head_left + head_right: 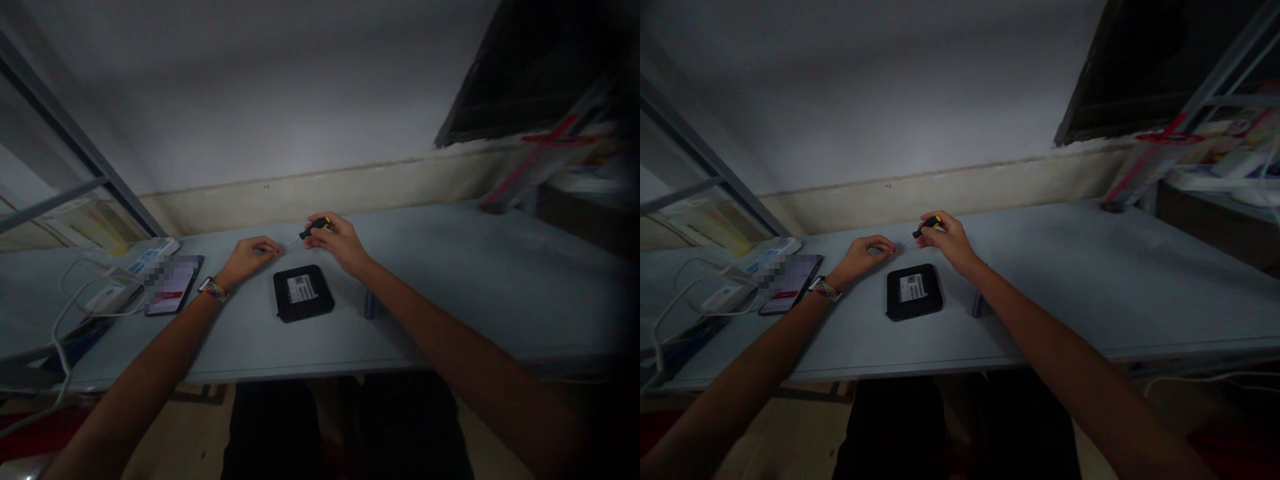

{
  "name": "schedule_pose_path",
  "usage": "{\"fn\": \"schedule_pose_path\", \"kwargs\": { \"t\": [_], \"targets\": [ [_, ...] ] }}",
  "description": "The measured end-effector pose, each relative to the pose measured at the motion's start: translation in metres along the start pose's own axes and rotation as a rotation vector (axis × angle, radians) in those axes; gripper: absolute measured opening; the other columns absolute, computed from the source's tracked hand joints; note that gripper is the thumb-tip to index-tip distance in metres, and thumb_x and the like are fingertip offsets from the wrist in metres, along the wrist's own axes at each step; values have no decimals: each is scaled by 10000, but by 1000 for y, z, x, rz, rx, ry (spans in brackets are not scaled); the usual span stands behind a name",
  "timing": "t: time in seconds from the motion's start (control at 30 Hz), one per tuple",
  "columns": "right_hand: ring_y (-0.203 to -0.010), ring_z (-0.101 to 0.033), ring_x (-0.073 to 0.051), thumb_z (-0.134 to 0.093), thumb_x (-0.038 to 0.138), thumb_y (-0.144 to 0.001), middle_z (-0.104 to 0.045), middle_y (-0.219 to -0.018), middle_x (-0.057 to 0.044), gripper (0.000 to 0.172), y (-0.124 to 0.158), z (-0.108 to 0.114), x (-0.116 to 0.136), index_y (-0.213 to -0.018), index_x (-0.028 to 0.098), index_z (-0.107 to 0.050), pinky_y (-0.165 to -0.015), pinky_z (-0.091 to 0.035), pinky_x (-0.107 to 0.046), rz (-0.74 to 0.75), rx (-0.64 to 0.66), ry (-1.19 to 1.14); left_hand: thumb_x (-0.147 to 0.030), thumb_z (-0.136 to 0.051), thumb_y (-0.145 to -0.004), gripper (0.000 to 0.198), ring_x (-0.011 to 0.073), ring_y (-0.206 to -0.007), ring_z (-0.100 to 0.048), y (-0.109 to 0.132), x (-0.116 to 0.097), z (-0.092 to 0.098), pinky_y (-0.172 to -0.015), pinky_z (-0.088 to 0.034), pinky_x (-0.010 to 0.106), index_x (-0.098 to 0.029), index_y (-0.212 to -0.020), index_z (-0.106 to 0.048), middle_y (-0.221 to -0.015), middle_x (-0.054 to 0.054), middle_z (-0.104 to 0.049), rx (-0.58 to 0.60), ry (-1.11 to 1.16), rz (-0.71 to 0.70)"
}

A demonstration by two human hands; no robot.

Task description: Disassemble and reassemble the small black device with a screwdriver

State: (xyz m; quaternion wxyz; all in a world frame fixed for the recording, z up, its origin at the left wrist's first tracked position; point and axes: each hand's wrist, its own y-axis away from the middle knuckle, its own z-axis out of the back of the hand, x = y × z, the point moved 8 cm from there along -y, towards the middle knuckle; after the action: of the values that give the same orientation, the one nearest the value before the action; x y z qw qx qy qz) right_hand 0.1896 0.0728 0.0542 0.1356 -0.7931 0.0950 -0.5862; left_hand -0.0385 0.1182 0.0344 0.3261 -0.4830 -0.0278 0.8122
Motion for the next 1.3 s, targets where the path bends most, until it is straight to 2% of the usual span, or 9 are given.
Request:
{"fn": "schedule_pose_path", "kwargs": {
  "t": [0.13, 0.23, 0.37, 0.63, 0.77, 0.87, 1.03, 1.17, 1.3],
  "targets": [
    [-803, -827, -190, -857, 386, -873, -803, -1003, -10, 356, 0, -3, -1, -1125, 255, -641, -866, -708, -430, -18, 9, -92, -385, -815, -905, 229, 231, -966, -828, 0, 0, 0, -985, -657, 394, -179, -1006, -820, -1023, 102, -868, 2, -13, -18],
    [-818, -836, -192, -878, 458, -878, -825, -1036, -16, 407, -1, -3, 1, -1064, 265, -572, -884, -706, -441, 24, 11, -69, -329, -803, -895, 194, 228, -972, -832, 1, -1, 0, -975, -666, 381, -178, -1016, -817, -1020, 97, -870, 8, -4, -22],
    [-827, -834, -189, -885, 515, -885, -822, -1055, -26, 440, -1, -2, 3, -1048, 269, -558, -859, -710, -422, 65, 10, -14, -324, -808, -885, 199, 228, -976, -833, 1, -2, -1, -980, -668, 383, -174, -1015, -816, -1026, 100, -868, 4, 5, -27],
    [-776, -815, -171, -909, 519, -850, -739, -988, 20, 445, -1, -1, 8, -1025, 264, -590, -760, -715, -373, 125, -40, 19, -378, -822, -906, 235, 232, -978, -821, 1, -3, -2, -995, -652, 403, -180, -1033, -819, -1041, 101, -864, -2, -1, -24],
    [-746, -812, -163, -913, 514, -851, -731, -985, 17, 440, -1, 1, 7, -1018, 259, -597, -778, -717, -377, 122, -56, 23, -370, -846, -884, 296, 268, -1126, -795, 2, -11, -1, -1103, -598, 465, -192, -1118, -817, -1185, 117, -851, 25, -43, -67],
    [-736, -807, -156, -921, 517, -844, -733, -984, 15, 451, -1, 2, 11, -1017, 259, -595, -777, -717, -370, 135, -56, 22, -381, -772, -947, 300, 280, -1215, -765, 3, -15, 2, -1144, -560, 484, -200, -1185, -799, -1275, 127, -828, 47, -12, -99],
    [-698, -790, -138, -923, 542, -844, -727, -969, 25, 463, 1, 0, 31, -1026, 259, -605, -716, -702, -325, 201, -59, 25, -347, -675, -1003, 231, 251, -1093, -780, 3, -15, 4, -1044, -592, 425, -176, -1101, -795, -1128, 121, -841, 76, 67, -114],
    [-660, -748, -115, -905, 551, -868, -724, -960, 21, 445, 8, -10, 51, -1073, 258, -640, -665, -682, -290, 269, -12, 89, -349, -717, -970, 206, 238, -996, -779, 3, -17, -8, -964, -600, 389, -168, -989, -815, -1028, 103, -841, 162, 33, -95],
    [-681, -729, -112, -894, 527, -882, -713, -992, 10, 408, 15, -20, 59, -1101, 261, -676, -676, -685, -296, 288, 37, 134, -365, -789, -922, 189, 238, -972, -771, 6, -22, -18, -929, -584, 371, -188, -961, -843, -1003, 87, -841, 231, -20, -57]
  ]
}}
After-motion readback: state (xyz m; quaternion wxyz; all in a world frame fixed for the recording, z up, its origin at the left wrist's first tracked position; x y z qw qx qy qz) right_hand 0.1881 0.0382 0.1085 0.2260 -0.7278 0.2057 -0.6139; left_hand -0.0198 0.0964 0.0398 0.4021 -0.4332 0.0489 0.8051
